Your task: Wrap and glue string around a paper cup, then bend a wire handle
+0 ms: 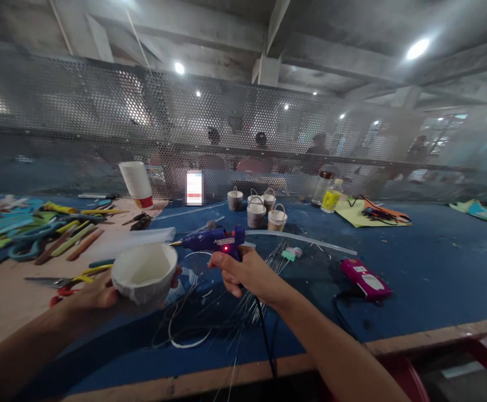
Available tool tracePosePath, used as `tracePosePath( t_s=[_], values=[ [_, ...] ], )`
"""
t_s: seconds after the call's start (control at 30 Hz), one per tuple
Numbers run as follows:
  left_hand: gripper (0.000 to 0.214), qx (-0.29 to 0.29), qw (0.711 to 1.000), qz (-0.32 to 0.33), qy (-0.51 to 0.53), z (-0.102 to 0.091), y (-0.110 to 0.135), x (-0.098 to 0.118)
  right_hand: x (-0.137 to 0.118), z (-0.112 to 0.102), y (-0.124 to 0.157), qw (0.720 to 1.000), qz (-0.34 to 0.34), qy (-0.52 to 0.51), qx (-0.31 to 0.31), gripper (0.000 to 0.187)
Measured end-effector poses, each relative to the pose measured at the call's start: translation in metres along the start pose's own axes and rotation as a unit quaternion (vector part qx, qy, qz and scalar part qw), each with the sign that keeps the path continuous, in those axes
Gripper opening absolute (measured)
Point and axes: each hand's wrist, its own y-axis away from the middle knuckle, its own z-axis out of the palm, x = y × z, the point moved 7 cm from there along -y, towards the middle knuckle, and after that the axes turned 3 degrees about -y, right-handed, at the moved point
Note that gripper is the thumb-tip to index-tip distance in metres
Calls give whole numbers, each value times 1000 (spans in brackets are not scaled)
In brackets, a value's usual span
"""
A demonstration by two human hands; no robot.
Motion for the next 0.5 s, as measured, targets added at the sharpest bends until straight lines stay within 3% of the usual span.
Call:
tracePosePath(
  t_s=[0.5],
  values=[
    [89, 3, 999, 11, -43, -1, 1, 2, 1, 2, 1, 1000, 5, -19, -17, 36]
  ],
)
